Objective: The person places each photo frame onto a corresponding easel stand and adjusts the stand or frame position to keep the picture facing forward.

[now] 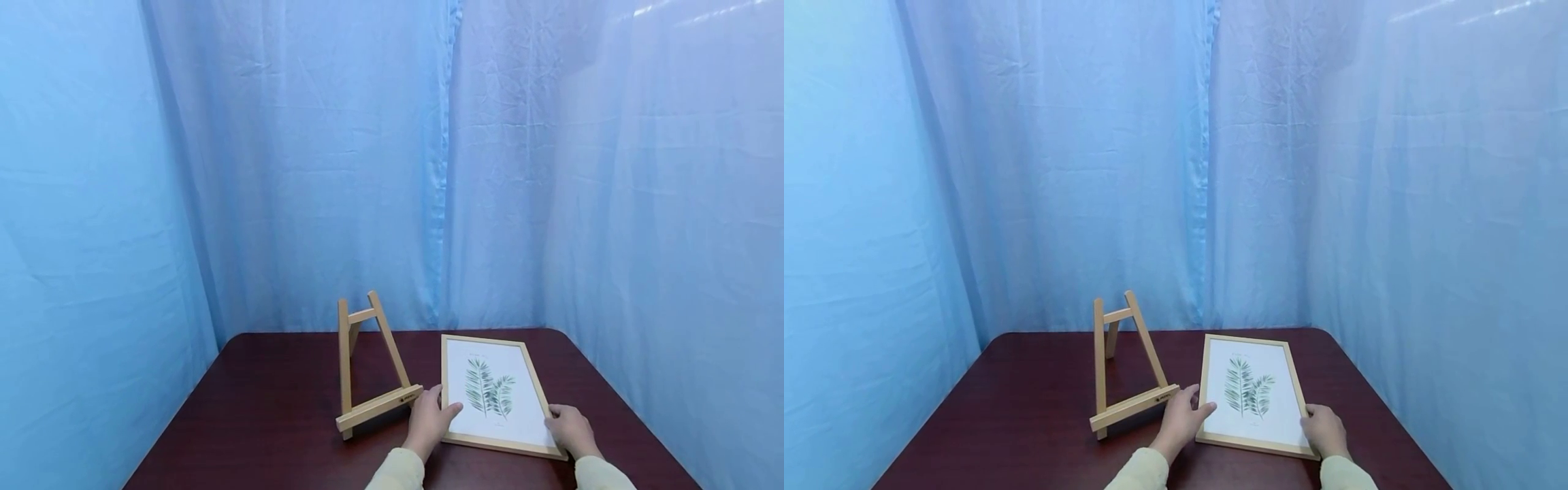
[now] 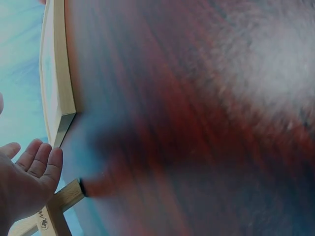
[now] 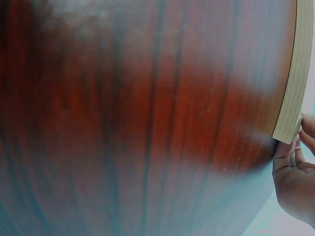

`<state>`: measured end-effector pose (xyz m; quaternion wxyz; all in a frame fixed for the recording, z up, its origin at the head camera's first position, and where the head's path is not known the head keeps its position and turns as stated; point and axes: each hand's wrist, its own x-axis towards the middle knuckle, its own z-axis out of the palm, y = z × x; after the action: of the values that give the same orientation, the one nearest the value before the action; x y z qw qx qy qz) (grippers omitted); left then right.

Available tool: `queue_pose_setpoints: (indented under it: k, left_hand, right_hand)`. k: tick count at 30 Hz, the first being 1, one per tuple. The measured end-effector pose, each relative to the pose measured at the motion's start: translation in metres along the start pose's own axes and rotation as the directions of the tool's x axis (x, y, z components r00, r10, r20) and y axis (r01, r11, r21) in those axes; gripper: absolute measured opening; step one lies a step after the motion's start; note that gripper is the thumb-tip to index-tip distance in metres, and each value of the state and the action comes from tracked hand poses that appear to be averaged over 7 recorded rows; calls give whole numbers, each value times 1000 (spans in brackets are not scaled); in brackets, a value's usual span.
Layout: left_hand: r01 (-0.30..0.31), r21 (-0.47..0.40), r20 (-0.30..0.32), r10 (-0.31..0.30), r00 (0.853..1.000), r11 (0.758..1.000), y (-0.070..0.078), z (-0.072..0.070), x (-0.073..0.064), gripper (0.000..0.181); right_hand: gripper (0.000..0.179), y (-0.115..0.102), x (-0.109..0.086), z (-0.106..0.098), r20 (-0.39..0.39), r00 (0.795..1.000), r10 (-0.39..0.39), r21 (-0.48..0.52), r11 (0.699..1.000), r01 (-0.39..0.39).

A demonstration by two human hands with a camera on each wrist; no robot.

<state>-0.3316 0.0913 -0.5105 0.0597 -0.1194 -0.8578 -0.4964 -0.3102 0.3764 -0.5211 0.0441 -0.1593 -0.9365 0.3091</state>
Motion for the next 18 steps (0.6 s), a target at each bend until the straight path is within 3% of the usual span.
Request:
queue_pose_setpoints:
  k: [5,18]
  left_hand:
    - [43,-8,-18,-43,999,999,-2,4,-2,54]
    - [76,-6,-55,-76,996,997,-10,13,-1,52]
  right_hand:
    - [41,0,-1,-1,-1,1000,-6,-5,1000,6]
    - [41,3,2,1,-9,1000,2,-9,1000,-2]
